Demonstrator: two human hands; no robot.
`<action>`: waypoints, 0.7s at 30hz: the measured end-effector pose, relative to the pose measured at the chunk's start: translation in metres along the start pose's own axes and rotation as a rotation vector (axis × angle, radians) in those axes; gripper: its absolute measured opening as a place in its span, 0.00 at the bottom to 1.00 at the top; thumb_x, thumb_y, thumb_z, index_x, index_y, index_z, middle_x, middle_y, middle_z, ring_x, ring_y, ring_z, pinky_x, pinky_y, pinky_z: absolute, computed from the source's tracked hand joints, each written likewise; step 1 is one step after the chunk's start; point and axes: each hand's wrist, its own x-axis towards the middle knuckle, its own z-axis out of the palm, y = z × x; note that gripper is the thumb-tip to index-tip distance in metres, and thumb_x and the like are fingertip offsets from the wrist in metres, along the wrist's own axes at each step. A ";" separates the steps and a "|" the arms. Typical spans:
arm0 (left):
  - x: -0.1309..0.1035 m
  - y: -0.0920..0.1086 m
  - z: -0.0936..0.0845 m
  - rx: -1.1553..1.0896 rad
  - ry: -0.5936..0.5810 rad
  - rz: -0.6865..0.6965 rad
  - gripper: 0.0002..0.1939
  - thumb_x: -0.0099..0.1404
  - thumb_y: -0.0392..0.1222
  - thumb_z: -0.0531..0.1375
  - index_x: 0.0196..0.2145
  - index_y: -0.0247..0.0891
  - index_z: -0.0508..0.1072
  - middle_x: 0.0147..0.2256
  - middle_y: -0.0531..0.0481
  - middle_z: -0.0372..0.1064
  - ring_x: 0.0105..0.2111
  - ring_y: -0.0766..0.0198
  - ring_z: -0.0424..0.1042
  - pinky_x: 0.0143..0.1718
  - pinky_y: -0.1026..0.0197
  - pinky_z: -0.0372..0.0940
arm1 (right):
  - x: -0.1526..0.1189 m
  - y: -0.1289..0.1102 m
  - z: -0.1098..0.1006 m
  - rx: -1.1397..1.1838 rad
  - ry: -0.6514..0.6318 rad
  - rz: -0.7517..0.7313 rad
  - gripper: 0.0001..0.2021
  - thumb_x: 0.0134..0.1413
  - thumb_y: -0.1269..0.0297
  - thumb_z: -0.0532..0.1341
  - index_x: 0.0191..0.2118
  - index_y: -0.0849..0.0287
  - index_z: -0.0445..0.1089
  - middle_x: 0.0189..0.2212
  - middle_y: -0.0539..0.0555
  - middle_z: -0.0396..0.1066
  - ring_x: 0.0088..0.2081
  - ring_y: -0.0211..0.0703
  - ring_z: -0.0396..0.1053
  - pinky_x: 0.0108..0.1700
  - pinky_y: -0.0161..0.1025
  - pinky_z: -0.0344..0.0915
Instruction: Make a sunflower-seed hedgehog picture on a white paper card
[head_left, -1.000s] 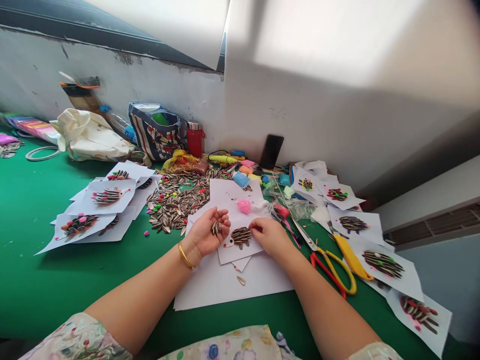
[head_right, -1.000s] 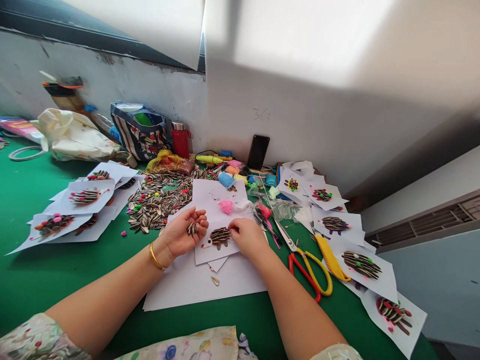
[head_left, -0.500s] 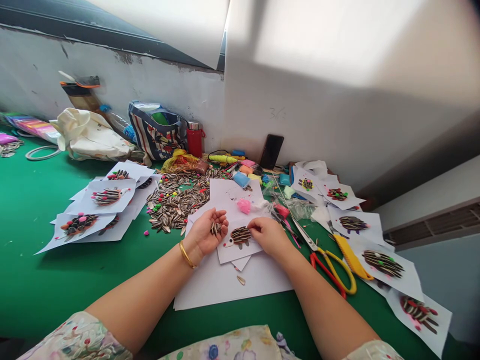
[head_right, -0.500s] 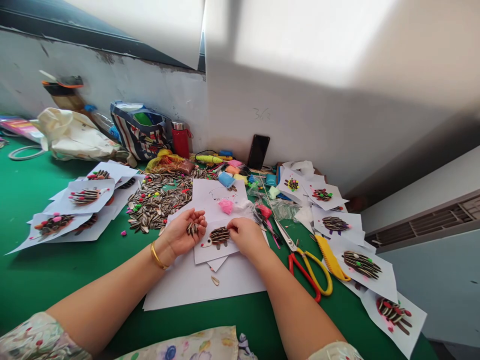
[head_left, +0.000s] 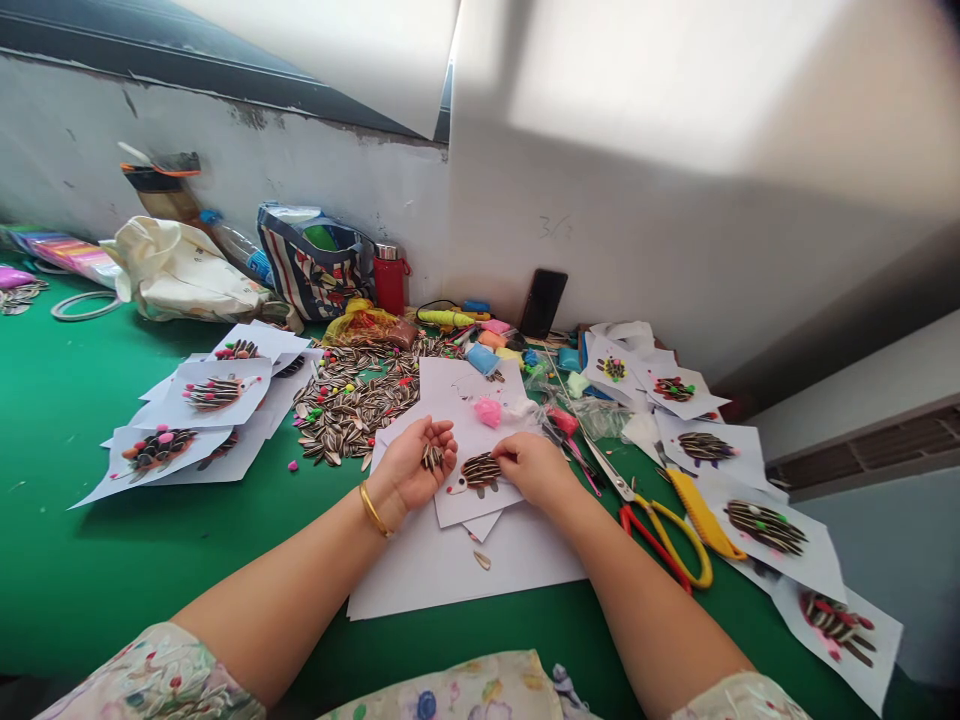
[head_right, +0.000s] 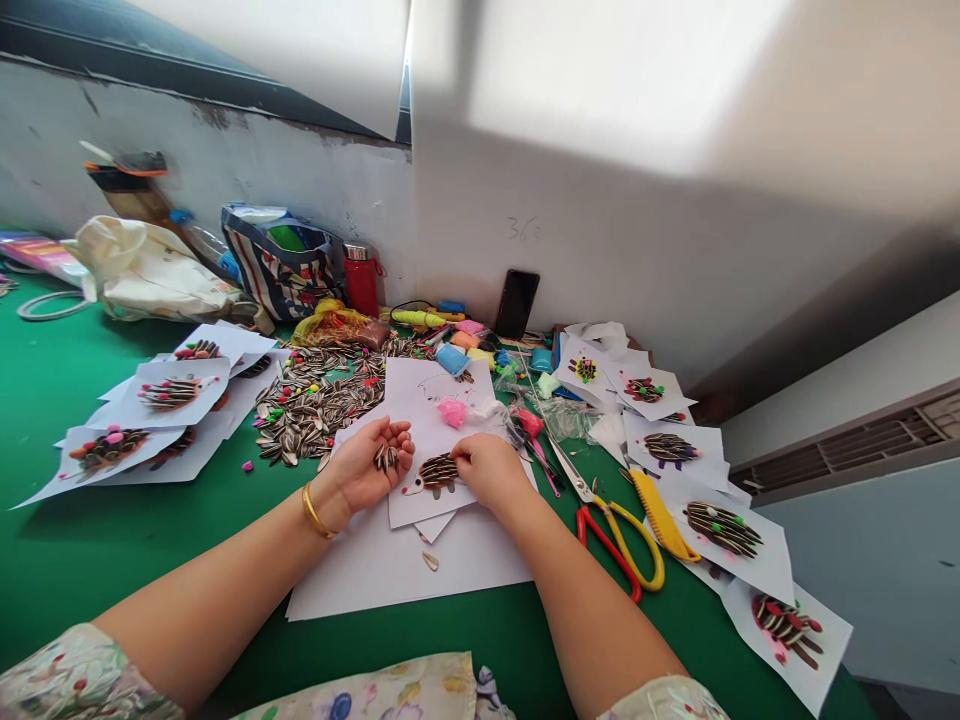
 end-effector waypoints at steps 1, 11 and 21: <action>0.000 0.000 0.000 -0.001 0.000 0.000 0.12 0.72 0.40 0.50 0.36 0.32 0.69 0.26 0.49 0.65 0.22 0.68 0.69 0.20 0.68 0.69 | 0.000 0.000 0.000 -0.003 0.000 0.000 0.10 0.53 0.71 0.60 0.35 0.53 0.80 0.35 0.51 0.79 0.37 0.43 0.73 0.36 0.36 0.62; -0.007 0.000 0.007 -0.086 -0.109 -0.018 0.16 0.73 0.45 0.48 0.39 0.31 0.70 0.35 0.39 0.73 0.35 0.57 0.77 0.36 0.57 0.76 | -0.008 0.012 0.000 0.068 0.206 -0.190 0.09 0.56 0.71 0.61 0.37 0.55 0.79 0.33 0.53 0.74 0.40 0.45 0.69 0.44 0.41 0.64; -0.015 -0.009 0.005 -0.010 -0.316 -0.122 0.27 0.72 0.58 0.46 0.50 0.30 0.69 0.49 0.33 0.71 0.42 0.54 0.76 0.39 0.55 0.73 | -0.029 -0.043 0.006 0.113 0.293 -0.456 0.12 0.58 0.65 0.63 0.47 0.55 0.74 0.35 0.54 0.73 0.41 0.48 0.66 0.44 0.45 0.62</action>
